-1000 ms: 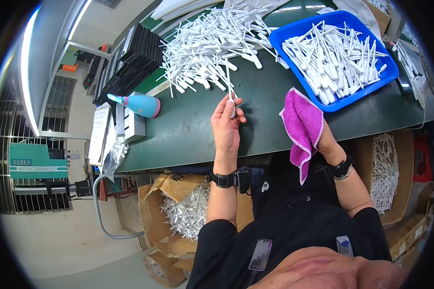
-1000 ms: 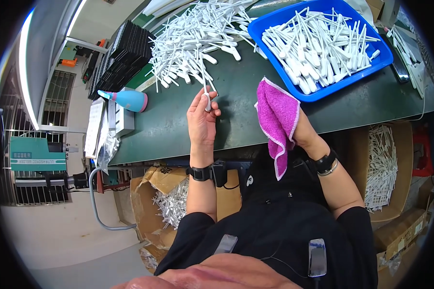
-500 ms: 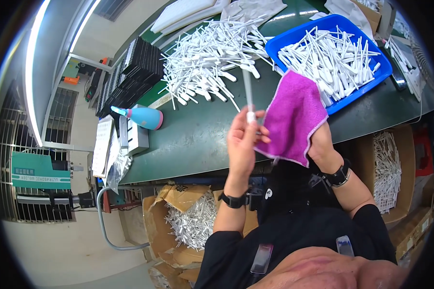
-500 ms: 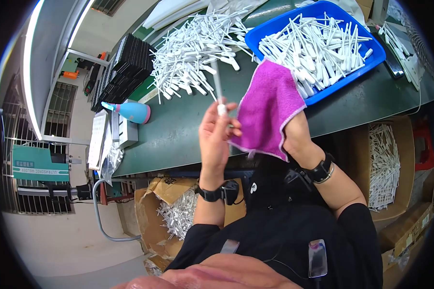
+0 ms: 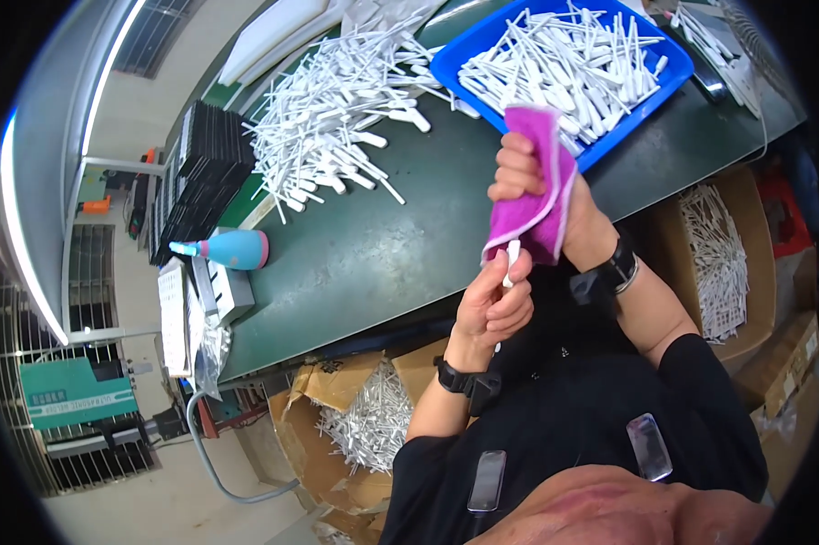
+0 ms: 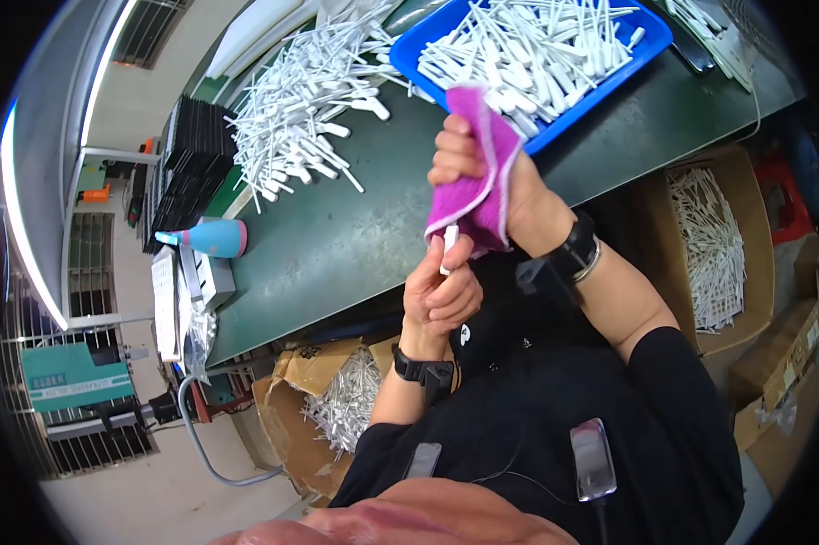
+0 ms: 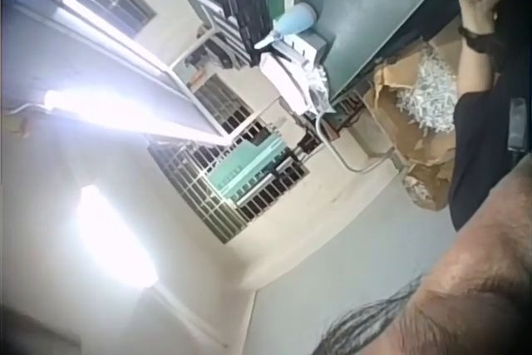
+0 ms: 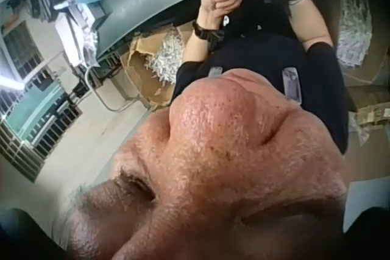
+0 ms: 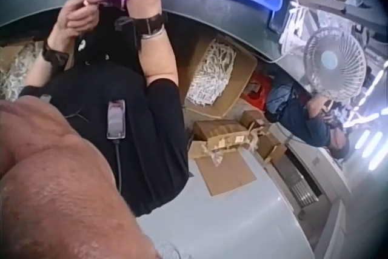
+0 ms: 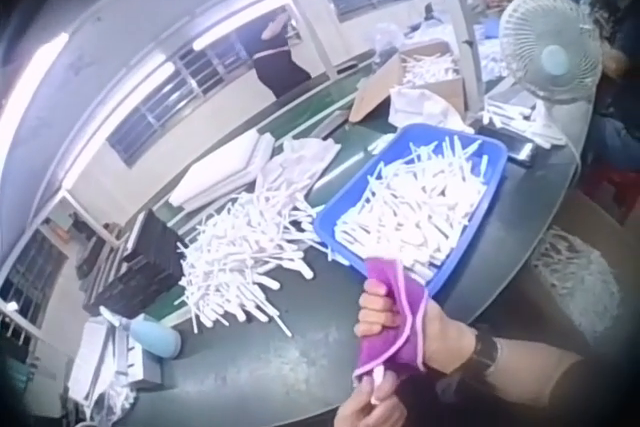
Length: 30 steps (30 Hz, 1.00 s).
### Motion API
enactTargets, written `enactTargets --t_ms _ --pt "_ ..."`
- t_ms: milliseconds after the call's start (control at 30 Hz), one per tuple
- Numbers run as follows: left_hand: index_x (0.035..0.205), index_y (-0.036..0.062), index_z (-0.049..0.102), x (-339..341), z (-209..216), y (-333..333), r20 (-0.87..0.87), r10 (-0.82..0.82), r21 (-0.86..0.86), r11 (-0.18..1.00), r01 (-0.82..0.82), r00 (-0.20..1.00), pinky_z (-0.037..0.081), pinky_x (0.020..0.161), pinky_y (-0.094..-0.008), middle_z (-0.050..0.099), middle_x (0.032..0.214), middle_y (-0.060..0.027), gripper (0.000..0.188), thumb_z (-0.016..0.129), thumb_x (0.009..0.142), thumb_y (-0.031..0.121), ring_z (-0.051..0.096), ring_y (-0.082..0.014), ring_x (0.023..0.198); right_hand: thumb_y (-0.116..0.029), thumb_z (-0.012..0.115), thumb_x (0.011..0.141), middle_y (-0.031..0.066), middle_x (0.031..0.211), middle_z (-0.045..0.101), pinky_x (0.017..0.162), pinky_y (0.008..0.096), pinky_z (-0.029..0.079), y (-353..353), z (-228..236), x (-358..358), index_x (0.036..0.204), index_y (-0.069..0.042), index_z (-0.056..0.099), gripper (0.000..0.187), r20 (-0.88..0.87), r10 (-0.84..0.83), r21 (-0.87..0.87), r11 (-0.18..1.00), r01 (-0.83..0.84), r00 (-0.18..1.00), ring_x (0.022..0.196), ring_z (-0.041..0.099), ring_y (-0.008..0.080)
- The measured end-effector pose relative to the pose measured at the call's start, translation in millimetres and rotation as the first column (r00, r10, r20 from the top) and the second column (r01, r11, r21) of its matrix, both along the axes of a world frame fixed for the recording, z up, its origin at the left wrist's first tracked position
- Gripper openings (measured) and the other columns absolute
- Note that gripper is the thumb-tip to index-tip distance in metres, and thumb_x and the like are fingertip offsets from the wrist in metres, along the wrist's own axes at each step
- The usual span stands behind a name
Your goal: The person is wiping small white industrial components with a purple cleaning cloth.
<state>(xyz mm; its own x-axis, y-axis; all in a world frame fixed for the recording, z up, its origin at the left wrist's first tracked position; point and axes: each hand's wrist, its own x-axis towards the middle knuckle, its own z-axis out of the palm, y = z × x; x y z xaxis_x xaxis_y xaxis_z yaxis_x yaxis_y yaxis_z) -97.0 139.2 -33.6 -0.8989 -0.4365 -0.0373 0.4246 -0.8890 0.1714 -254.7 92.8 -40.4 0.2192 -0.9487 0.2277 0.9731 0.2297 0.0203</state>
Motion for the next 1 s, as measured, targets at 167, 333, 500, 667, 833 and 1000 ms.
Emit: enactTargets --t_ms 167,333,500,667,833,1000 --pt "0.08 0.0064 0.047 -16.6 6.3 -1.6 0.534 0.407 -0.48 0.867 -0.13 0.741 0.027 0.035 -0.0173 0.04 0.045 0.0043 0.027 0.045 0.098 0.026 0.037 -0.004 0.036 -0.02 0.045 0.097 -0.0011 0.081 0.056 0.064 0.0222 0.045 29.6 9.2 -2.1 0.124 -0.006 0.045 0.03 -0.735 -0.142 -0.031 0.984 0.176 0.663 0.07 0.054 0.0071" --pt "0.076 0.0022 0.059 -5.9 19.8 -7.1 0.474 0.842 -0.751 0.235 0.617 0.256 0.029 0.039 -0.0204 0.045 0.046 0.004 0.029 0.052 0.095 0.022 0.041 -0.0037 0.041 -0.017 0.051 0.095 0.0051 0.096 0.063 0.08 0.0273 0.049 40.7 -2.1 20.2 0.125 -0.002 0.049 0.033 -0.834 -0.147 0.058 0.935 0.349 0.533 0.087 0.06 0.0094" --pt "0.084 0.0 0.068 12.4 57.3 -34.3 0.209 0.977 -0.911 0.182 0.369 0.034 0.029 0.041 -0.0236 0.046 0.049 0.003 0.024 0.058 0.091 0.021 0.042 -0.005 0.044 -0.014 0.057 0.091 0.008 0.117 0.058 0.086 0.0297 0.049 37.7 -30.0 3.5 0.125 -0.001 0.049 0.037 -0.885 -0.405 -0.354 0.905 0.233 0.228 0.104 0.056 0.0137" --pt "0.084 -0.0021 0.065 5.2 51.7 -58.6 0.409 0.867 -0.905 0.425 0.006 0.284 0.019 0.039 -0.0212 0.039 0.051 0.0071 0.028 0.054 0.094 0.021 0.029 -0.0016 0.042 -0.016 0.059 0.09 0.0078 0.119 0.058 0.089 0.0303 0.047 34.8 -18.2 15.7 0.125 0.001 0.049 0.04 -0.805 -0.327 -0.312 0.943 0.116 0.495 0.105 0.055 0.0132" --pt "0.085 -0.0026 0.063 0.7 50.4 -81.1 0.278 0.95 -0.87 0.311 -0.383 0.139 0.015 0.04 -0.0205 0.038 0.053 0.0066 0.026 0.053 0.094 0.02 0.026 -0.0003 0.043 -0.014 0.057 0.09 0.0077 0.113 0.061 0.087 0.0287 0.046 40.6 -5.6 0.4 0.124 0.002 0.051 0.038 -0.909 -0.368 -0.368 0.929 0.036 0.197 0.101 0.056 0.0132" --pt "0.095 -0.0022 0.06 -10.0 74.9 -138.5 0.262 0.896 -0.827 0.4 -0.395 0.359 0.018 0.038 -0.0199 0.038 0.056 0.0056 0.03 0.05 0.096 0.026 0.027 -0.0024 0.042 -0.01 0.051 0.09 0.0069 0.104 0.065 0.084 0.028 0.046 42.1 -16.9 -6.2 0.12 0.001 0.054 0.032 -0.9 -0.383 -0.387 0.922 0.022 0.209 0.093 0.059 0.013"
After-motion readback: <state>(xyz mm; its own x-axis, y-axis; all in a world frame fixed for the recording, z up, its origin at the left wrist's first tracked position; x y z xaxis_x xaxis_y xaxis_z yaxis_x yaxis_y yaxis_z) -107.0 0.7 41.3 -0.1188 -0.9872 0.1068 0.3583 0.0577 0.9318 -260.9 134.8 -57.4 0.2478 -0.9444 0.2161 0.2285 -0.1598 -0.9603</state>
